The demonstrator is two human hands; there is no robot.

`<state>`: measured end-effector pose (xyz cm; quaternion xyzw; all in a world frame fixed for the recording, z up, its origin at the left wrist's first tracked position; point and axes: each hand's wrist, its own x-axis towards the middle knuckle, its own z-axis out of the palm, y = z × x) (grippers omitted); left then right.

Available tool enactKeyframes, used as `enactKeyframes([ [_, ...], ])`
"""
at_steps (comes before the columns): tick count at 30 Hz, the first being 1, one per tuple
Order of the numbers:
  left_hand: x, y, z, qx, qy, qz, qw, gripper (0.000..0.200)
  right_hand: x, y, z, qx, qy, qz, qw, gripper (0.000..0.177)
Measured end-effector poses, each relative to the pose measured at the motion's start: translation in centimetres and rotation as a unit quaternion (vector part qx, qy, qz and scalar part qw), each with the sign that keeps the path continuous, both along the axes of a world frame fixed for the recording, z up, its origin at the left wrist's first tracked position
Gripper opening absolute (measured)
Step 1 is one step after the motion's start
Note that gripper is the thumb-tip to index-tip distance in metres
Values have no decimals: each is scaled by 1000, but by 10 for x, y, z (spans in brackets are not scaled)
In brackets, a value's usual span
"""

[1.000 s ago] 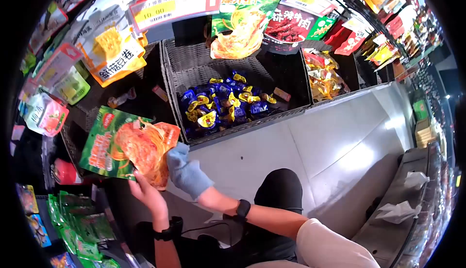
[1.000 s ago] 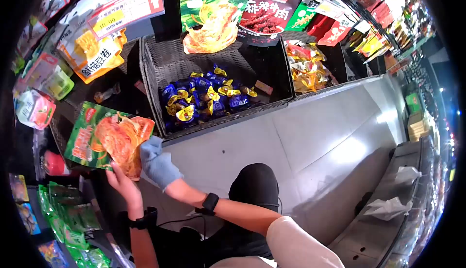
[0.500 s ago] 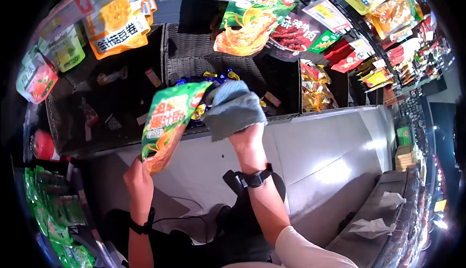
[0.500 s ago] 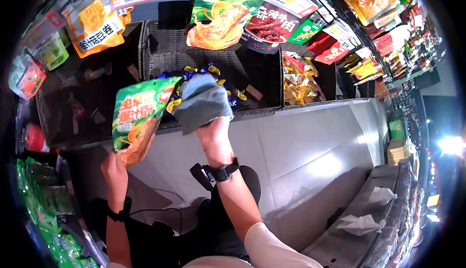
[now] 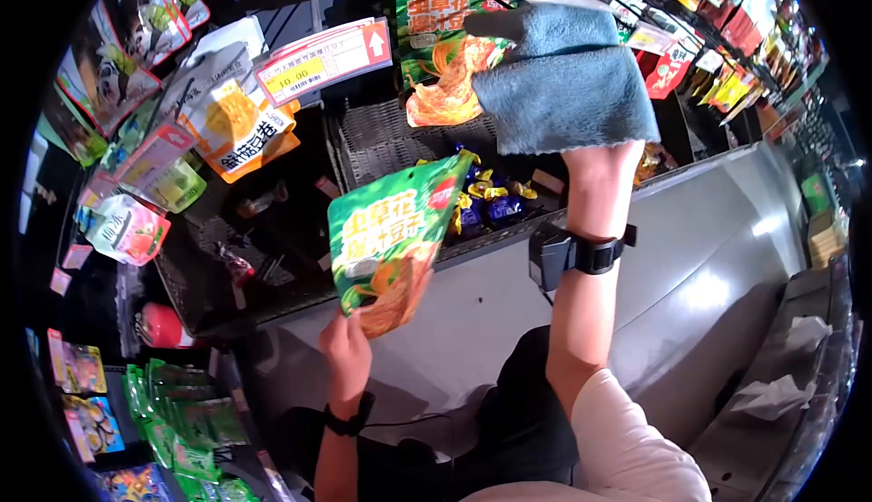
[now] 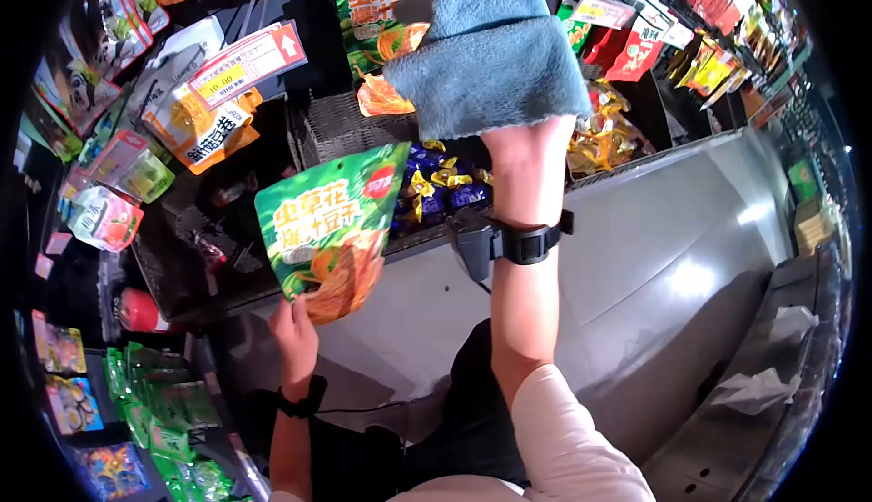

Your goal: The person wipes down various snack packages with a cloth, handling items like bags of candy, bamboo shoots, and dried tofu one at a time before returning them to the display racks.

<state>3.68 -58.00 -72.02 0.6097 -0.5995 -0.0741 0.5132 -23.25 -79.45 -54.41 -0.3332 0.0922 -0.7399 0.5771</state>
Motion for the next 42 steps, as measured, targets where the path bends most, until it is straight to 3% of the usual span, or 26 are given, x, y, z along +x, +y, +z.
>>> enactKeyframes([
  [2,-12,-25,19,-4,46,-36,998,8,-32,-7,1,-39,-47,185,981,36],
  [3,-16,-28,22,-30,52,-32,998,8,-39,-5,7,-45,-14,185,982,36],
  [6,-34,-68,44,-121,62,-82,987,10,-51,7,41,-93,162,122,975,34],
  [8,-52,-85,66,-20,150,-120,981,13,-55,12,68,-133,258,99,952,34],
  [9,-62,-98,64,-33,189,-133,972,14,-53,14,80,-153,306,90,935,34],
  [14,-85,-132,69,-31,274,-241,931,17,-55,29,119,-224,430,78,871,39],
  [18,-100,-152,64,-57,292,-264,918,18,-74,14,117,-245,546,8,801,30],
  [20,-114,-157,66,-29,331,-220,917,19,-84,9,111,-250,586,-18,771,29],
  [25,-118,-165,65,-36,361,-252,897,23,-95,2,101,-263,643,-58,717,34],
  [32,-120,-183,61,-58,367,-194,908,14,-91,-14,90,-245,655,-124,704,32],
  [34,-112,-194,75,-88,369,-224,898,14,-88,-20,79,-243,667,-160,686,31],
  [35,-110,-204,82,-83,386,-210,894,15,-81,-15,74,-98,443,6,891,30],
  [36,-102,-216,107,-44,346,-186,919,17,-78,-18,65,-86,439,20,894,30],
  [39,-90,-243,113,-1,299,-162,940,16,-94,-8,47,2,300,216,929,34],
  [41,-87,-256,112,14,292,-142,946,14,-89,11,59,46,201,335,919,39],
  [42,-68,-259,83,62,284,-121,949,16,-66,40,63,154,443,69,881,41],
])
